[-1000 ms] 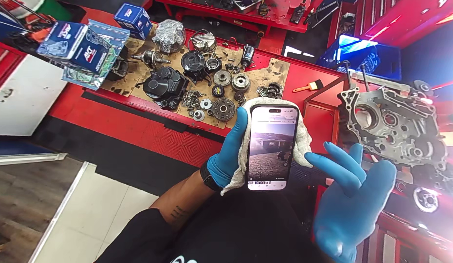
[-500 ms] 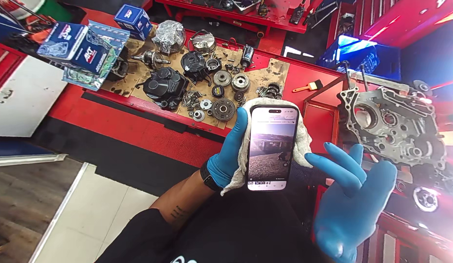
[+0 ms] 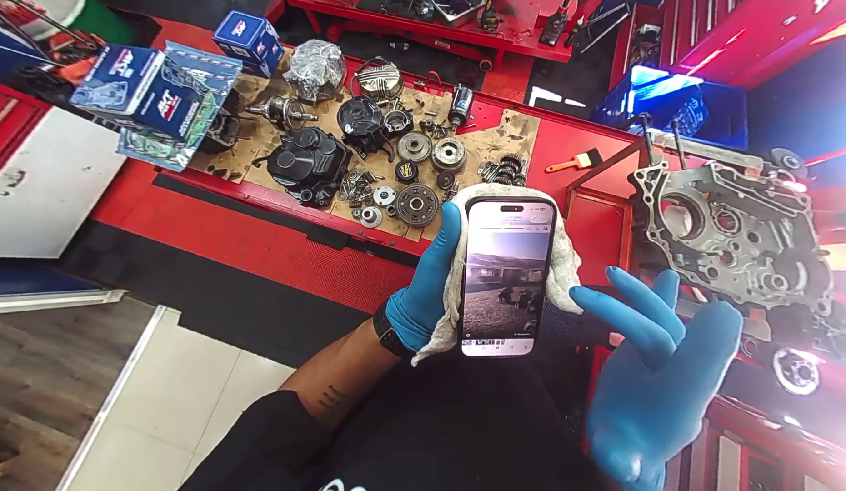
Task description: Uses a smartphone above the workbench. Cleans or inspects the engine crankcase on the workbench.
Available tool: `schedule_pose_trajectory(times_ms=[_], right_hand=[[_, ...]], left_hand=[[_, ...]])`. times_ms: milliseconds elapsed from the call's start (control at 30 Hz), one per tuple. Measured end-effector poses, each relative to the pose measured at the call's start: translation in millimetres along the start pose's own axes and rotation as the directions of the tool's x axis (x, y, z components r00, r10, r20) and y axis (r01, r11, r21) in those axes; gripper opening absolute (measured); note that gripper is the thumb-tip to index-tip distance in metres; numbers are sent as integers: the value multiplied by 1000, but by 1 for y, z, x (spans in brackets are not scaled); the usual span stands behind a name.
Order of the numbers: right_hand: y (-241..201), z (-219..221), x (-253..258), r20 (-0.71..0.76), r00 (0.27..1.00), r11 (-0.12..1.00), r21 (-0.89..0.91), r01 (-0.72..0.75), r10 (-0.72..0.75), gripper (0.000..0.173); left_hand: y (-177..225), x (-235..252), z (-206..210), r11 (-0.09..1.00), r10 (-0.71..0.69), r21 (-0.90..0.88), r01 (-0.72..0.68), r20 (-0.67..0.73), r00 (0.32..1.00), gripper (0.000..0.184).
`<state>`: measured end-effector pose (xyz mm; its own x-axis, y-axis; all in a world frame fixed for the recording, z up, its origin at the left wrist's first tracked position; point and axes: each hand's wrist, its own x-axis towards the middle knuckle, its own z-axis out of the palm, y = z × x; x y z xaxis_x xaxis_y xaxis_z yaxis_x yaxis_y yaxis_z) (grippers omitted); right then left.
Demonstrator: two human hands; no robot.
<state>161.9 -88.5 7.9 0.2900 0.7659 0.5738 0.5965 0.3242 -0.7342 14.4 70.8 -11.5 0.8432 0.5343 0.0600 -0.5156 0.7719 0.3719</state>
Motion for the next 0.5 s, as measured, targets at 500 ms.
schedule_pose_trajectory(times_ms=[500], right_hand=[[4, -1, 1, 0, 1000, 1000, 2, 4, -4, 97]], left_hand=[[1, 3, 0, 1000, -5, -15, 5, 15, 1000, 52]])
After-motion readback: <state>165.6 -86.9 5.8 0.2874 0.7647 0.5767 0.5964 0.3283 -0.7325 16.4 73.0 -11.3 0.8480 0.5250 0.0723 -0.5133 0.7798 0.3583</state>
